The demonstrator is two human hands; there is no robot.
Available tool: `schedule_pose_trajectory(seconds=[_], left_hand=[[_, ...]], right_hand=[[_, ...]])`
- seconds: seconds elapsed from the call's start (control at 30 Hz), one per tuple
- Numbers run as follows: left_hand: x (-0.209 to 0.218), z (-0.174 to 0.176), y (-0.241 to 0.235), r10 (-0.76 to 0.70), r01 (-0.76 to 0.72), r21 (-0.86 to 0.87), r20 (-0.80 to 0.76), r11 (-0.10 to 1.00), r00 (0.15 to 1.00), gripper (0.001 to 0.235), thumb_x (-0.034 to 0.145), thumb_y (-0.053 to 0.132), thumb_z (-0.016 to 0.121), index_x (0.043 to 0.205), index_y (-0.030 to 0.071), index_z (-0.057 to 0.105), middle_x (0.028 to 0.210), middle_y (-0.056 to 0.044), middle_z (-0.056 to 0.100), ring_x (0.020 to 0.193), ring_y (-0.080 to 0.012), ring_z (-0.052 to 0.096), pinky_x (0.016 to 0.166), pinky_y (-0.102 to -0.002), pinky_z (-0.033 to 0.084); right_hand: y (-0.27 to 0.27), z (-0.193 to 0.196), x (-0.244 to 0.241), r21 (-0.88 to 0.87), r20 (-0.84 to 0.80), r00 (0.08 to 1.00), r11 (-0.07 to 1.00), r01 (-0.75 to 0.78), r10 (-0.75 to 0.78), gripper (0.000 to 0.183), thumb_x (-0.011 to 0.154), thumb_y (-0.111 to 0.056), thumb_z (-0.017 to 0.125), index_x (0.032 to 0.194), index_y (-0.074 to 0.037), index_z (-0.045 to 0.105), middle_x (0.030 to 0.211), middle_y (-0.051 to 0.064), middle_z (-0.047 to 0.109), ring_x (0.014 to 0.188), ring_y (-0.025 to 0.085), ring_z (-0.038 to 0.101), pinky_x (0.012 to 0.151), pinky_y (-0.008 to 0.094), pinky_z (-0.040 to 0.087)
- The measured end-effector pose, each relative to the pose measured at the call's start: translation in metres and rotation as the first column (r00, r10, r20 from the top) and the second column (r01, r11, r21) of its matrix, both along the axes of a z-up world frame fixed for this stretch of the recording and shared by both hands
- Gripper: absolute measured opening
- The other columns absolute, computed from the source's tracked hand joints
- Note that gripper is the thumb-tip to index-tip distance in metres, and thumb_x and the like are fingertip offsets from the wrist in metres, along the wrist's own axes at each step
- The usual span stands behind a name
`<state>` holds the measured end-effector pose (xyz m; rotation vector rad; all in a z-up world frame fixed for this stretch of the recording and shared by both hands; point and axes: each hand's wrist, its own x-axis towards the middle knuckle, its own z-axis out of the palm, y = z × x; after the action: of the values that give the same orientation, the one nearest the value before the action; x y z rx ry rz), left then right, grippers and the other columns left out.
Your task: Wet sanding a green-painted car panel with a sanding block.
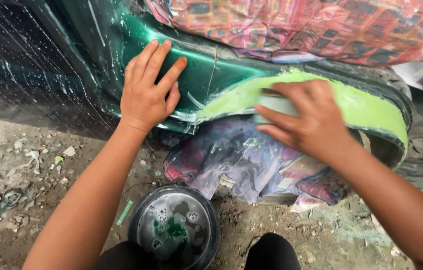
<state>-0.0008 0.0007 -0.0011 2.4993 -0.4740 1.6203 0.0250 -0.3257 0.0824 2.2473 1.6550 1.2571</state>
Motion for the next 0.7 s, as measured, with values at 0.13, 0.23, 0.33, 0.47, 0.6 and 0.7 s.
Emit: schedule_pose_trajectory(seconds=[0.13,0.23,0.33,0.47,0.6,0.7], left_hand=[[0.000,-0.002,0.001,-0.006,0.006,0.008,-0.010,1.000,1.000,0.043,0.093,0.008,0.074,0.137,0.008,0.072,0.156,-0.015,0.046,0.146,-0.0321,0.042,0.115,-0.048,0.042],[0.001,0.000,0.004,-0.019,0.020,0.008,-0.011,1.000,1.000,0.044,0.093,0.008,0.074,0.138,0.008,0.071,0.156,-0.015,0.045,0.146,-0.0319,0.041,0.115,-0.047,0.042],[0.002,-0.001,0.003,-0.023,0.023,0.005,-0.009,1.000,1.000,0.046,0.092,0.005,0.073,0.138,0.008,0.071,0.156,-0.014,0.046,0.146,-0.0315,0.042,0.115,-0.047,0.042],[0.003,-0.001,0.002,-0.013,0.013,-0.002,-0.003,1.000,1.000,0.045,0.093,0.000,0.066,0.137,0.009,0.072,0.156,-0.012,0.047,0.145,-0.0305,0.043,0.114,-0.046,0.042],[0.001,0.000,0.001,-0.021,0.021,0.003,-0.001,1.000,1.000,0.039,0.099,0.003,0.063,0.136,0.008,0.072,0.155,-0.013,0.048,0.146,-0.0308,0.043,0.114,-0.046,0.042],[0.001,0.000,0.000,-0.025,0.024,-0.012,-0.012,1.000,1.000,0.039,0.098,0.004,0.063,0.136,0.008,0.072,0.155,-0.013,0.049,0.146,-0.0307,0.043,0.115,-0.047,0.040]], right_hand=[[0.053,-0.008,-0.014,-0.123,-0.036,0.999,0.992,-0.025,0.021,0.036,0.089,-0.047,0.075,0.117,-0.026,0.077,0.127,0.003,0.061,0.105,0.022,0.053,0.093,0.040,0.042],[0.042,0.006,-0.007,-0.109,-0.145,0.989,0.993,-0.045,0.029,0.035,0.089,-0.041,0.074,0.116,-0.019,0.080,0.124,0.009,0.064,0.100,0.025,0.052,0.091,0.041,0.042],[0.003,0.028,0.004,-0.054,-0.276,0.961,0.999,0.002,-0.017,0.032,0.089,-0.030,0.080,0.116,-0.013,0.082,0.125,0.012,0.068,0.100,0.028,0.057,0.091,0.041,0.047],[0.010,0.035,0.010,-0.125,-0.230,0.969,0.990,0.065,-0.092,0.037,0.088,-0.042,0.078,0.117,-0.020,0.081,0.122,0.006,0.070,0.101,0.026,0.058,0.096,0.043,0.045],[0.083,-0.004,-0.002,-0.221,-0.205,0.978,0.975,-0.005,-0.042,0.033,0.089,-0.051,0.069,0.106,-0.024,0.078,0.112,0.003,0.062,0.100,0.026,0.049,0.087,0.044,0.042],[0.089,-0.009,-0.012,-0.234,-0.114,0.993,0.972,-0.016,-0.011,0.023,0.081,-0.041,0.077,0.095,-0.022,0.077,0.105,0.002,0.057,0.098,0.026,0.047,0.083,0.041,0.038]])
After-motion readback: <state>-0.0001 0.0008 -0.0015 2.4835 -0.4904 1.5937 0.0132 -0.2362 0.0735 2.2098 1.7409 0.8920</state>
